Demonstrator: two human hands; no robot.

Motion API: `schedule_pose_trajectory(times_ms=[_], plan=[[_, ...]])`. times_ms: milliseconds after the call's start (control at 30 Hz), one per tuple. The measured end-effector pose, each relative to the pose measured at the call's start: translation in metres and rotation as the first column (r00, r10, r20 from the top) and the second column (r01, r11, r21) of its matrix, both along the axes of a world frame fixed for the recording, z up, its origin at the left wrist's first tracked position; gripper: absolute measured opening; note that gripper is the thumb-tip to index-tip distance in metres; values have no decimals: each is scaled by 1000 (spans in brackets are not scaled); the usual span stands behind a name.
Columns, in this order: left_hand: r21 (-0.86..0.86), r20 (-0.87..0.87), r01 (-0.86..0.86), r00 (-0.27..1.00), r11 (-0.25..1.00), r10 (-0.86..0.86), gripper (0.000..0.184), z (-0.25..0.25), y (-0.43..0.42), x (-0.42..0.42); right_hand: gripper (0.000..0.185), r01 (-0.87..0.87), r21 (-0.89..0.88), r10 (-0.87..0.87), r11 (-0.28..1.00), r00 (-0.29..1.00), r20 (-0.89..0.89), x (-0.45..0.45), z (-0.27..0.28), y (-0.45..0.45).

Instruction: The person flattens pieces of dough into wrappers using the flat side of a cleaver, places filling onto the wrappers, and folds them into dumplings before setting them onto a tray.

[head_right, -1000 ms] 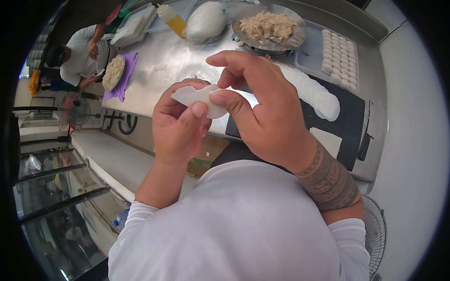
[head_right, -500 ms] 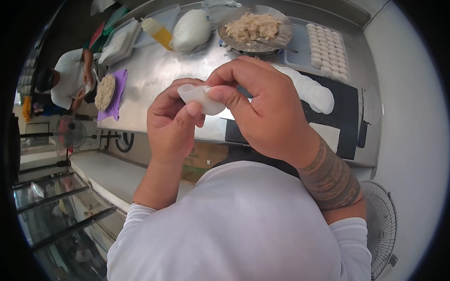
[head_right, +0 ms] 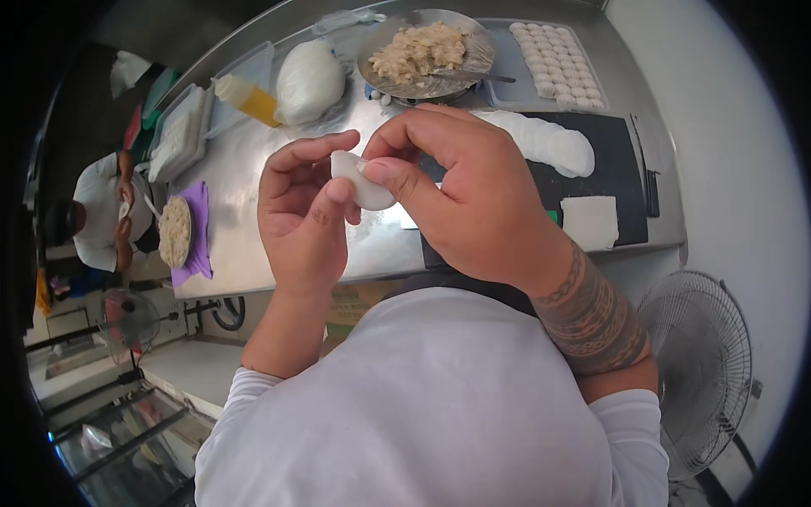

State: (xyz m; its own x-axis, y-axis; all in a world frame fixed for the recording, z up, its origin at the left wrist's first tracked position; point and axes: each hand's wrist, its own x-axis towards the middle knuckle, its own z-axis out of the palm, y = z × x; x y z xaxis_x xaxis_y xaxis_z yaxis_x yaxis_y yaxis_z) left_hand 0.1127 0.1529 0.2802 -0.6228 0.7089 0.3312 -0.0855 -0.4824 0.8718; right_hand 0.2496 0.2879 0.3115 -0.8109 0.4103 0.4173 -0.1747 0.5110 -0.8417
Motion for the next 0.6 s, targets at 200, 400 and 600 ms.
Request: schedule_pose_trajectory(times_ms=[200, 400, 600], plan=[[-80, -6, 268, 963, 960, -269, 19, -9, -8, -33, 9, 133, -125, -145, 983, 986, -89, -15, -7, -21], [-58, 42, 233, 972, 971, -231, 17, -9, 3, -33, 11, 193, -6, -193, 981, 980, -54, -10, -16, -20], [-125, -216, 376, 893, 918, -395, 19, -20, 23, -44, 8, 277, 123, -266, 953, 959, -98, 7, -22, -10]])
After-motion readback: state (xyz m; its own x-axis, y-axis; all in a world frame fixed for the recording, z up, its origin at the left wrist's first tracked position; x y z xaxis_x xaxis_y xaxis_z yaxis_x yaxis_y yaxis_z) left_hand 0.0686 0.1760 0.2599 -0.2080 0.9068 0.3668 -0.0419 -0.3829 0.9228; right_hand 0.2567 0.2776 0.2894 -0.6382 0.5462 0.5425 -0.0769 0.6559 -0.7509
